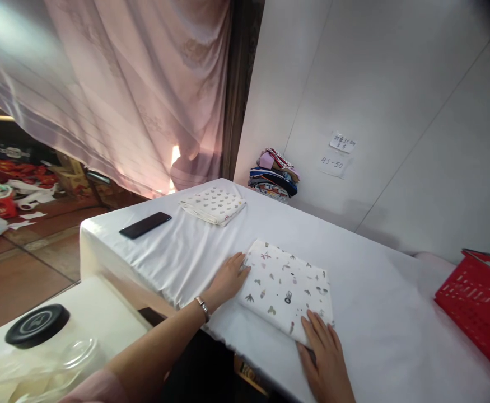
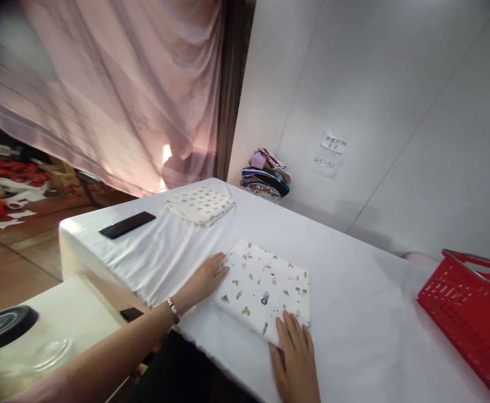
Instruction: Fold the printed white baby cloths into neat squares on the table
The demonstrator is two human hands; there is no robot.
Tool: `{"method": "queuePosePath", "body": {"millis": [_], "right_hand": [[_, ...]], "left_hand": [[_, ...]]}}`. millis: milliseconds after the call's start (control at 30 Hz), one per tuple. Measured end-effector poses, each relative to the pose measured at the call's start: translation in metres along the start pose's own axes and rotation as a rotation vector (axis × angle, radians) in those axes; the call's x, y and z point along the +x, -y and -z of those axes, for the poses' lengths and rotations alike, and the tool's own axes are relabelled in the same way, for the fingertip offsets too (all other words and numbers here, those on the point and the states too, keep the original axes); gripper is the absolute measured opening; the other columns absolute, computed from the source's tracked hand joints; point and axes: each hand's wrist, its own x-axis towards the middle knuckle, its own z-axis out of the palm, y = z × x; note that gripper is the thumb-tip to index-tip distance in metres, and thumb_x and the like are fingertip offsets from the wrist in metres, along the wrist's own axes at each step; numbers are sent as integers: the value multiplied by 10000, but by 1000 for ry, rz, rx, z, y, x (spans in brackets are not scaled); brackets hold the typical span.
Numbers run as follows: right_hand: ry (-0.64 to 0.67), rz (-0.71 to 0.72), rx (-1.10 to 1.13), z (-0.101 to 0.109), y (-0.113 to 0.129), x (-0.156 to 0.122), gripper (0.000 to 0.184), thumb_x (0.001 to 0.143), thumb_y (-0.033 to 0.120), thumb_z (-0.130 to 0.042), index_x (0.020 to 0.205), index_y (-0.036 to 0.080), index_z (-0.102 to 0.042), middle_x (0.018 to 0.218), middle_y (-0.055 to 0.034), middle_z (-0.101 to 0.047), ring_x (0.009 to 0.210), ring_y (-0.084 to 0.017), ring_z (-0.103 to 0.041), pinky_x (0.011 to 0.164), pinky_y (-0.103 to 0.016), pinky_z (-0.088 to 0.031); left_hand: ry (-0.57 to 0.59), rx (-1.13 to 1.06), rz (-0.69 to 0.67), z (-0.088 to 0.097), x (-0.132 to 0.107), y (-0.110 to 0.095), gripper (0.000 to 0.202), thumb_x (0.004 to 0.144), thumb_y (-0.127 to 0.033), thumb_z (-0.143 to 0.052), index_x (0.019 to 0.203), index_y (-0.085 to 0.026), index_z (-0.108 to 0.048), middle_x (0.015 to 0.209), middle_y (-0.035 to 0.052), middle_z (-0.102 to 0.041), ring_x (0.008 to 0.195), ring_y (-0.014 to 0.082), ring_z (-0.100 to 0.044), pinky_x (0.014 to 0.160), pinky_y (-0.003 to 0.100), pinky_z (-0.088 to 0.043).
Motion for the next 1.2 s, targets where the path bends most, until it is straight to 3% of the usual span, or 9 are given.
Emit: {"method": "queuePosePath", "body": {"millis": [167, 367, 500, 600, 767, 1033, 1200], "right_hand": [[78, -53, 67, 12, -1, 6, 449, 907, 424, -392, 1320, 263, -465, 1441, -34, -361, 1315, -272, -337, 1050, -492, -317], [84, -92, 56, 36, 9, 30, 480, 931, 416, -330, 1380, 251, -378, 1494, -18, -247, 1367, -232, -227, 1111, -476, -216], [210, -123, 21, 30, 7, 38, 512, 926, 462, -315, 1388, 248, -371, 1491, -25, -255, 1371, -248, -210, 1105, -497, -209], [304, -111, -6, 21, 4, 35, 532, 921, 491, -304, 1386, 244, -378, 1486, -32, -262, 1372, -246, -208, 1104, -500, -200], [326, -114, -30, 18, 5, 31, 554, 917, 510, -294, 1394, 237, -364, 1496, -34, -231, 1380, -240, -179, 1109, -489, -192], [264, -60, -14, 13, 2, 26, 552, 906, 509, -343, 1390, 244, -370, 1489, -44, -255, 1367, -264, -217, 1098, -509, -217], [212, -54, -21, 9, 1, 23, 554, 899, 508, -363, 1378, 232, -393, 1480, -51, -275, 1359, -271, -242, 1091, -520, -229]], "left_hand": [[-9, 5, 159, 13, -29, 3, 466, 857, -462, -406, 1217, -172, -459, 1106, 90, -611, 1006, 224, -584, 827, 331, -429], [-3, 18, 225, 20, -51, -5, 296, 808, -474, -470, 922, -204, -516, 902, 40, -606, 821, 197, -591, 687, 299, -398], [35, 13, 197, 20, -53, -5, 252, 809, -455, -471, 774, -206, -493, 804, 24, -578, 760, 187, -568, 647, 290, -376], [43, -21, 210, 17, -52, -2, 222, 827, -430, -465, 792, -211, -484, 785, 17, -587, 731, 181, -567, 636, 284, -374], [10, -51, 174, 11, -50, 0, 199, 896, -390, -379, 856, -220, -474, 789, 11, -610, 741, 173, -582, 665, 278, -384], [105, 95, 171, 18, -44, -3, 267, 924, -339, -304, 850, -214, -528, 871, 37, -647, 833, 204, -603, 705, 303, -385], [23, 0, 197, 19, -48, -4, 277, 896, -429, -363, 912, -221, -546, 919, 32, -634, 833, 184, -595, 708, 297, -400]]}}
